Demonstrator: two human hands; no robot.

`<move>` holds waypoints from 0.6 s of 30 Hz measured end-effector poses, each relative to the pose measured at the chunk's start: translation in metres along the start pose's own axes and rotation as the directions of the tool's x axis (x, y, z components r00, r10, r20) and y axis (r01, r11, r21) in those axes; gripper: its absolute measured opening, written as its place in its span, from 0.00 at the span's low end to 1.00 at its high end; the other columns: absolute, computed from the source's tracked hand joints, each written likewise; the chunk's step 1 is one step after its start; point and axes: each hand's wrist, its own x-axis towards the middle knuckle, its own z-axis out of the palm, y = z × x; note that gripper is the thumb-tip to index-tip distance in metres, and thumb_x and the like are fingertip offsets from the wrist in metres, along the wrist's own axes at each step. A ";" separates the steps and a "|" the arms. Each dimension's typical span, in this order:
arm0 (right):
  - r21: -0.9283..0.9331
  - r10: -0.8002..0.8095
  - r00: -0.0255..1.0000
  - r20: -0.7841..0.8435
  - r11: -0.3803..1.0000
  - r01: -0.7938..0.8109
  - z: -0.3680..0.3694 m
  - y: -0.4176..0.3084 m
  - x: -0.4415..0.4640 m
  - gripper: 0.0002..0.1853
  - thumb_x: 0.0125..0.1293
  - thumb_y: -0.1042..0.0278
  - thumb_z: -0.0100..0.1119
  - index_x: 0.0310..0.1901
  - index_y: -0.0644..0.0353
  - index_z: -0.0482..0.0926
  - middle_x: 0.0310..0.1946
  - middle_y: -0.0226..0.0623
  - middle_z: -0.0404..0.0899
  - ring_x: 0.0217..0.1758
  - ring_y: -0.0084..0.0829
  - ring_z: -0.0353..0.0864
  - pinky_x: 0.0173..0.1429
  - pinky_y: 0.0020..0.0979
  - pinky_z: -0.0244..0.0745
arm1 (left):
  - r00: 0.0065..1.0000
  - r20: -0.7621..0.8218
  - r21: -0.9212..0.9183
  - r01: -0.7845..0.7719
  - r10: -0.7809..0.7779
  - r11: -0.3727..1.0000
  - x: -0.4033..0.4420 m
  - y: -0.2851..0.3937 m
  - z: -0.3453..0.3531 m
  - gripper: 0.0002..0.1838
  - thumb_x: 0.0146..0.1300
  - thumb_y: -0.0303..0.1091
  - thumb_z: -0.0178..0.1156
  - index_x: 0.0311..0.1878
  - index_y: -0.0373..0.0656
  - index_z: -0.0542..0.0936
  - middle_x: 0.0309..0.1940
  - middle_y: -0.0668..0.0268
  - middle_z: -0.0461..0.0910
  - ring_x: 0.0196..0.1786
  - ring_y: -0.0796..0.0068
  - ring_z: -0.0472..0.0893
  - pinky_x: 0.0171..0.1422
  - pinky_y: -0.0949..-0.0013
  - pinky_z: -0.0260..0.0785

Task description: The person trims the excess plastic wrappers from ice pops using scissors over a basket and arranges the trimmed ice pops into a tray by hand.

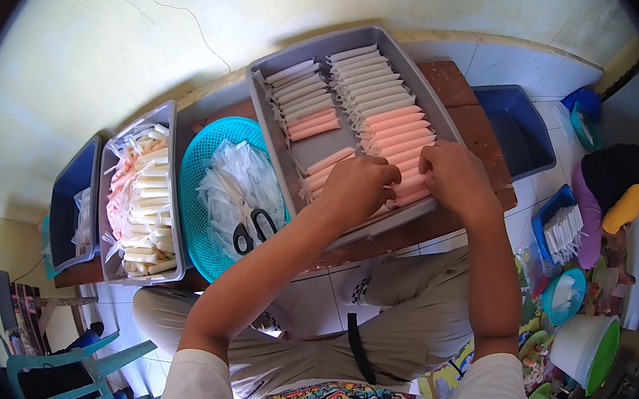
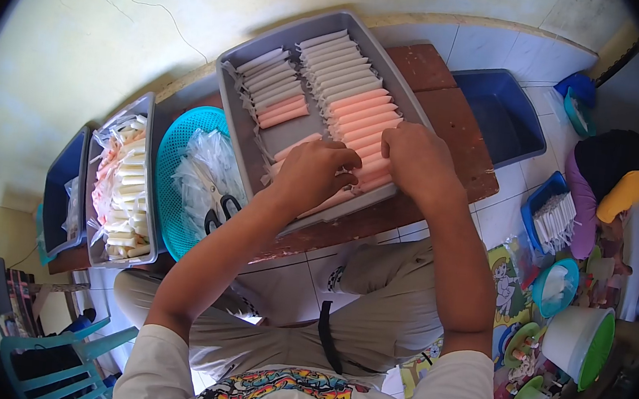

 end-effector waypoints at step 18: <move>-0.024 0.094 0.995 -0.013 0.995 -0.095 -0.004 -0.006 -0.005 0.07 0.59 0.78 0.71 0.39 0.57 0.87 0.42 0.42 0.89 0.51 0.48 0.90 0.56 0.47 0.83 | 0.999 -0.009 -0.091 0.047 -0.048 0.995 -0.007 -0.005 0.001 0.12 0.64 0.32 0.77 0.49 0.47 0.90 0.42 0.64 0.92 0.44 0.63 0.91 0.50 0.59 0.81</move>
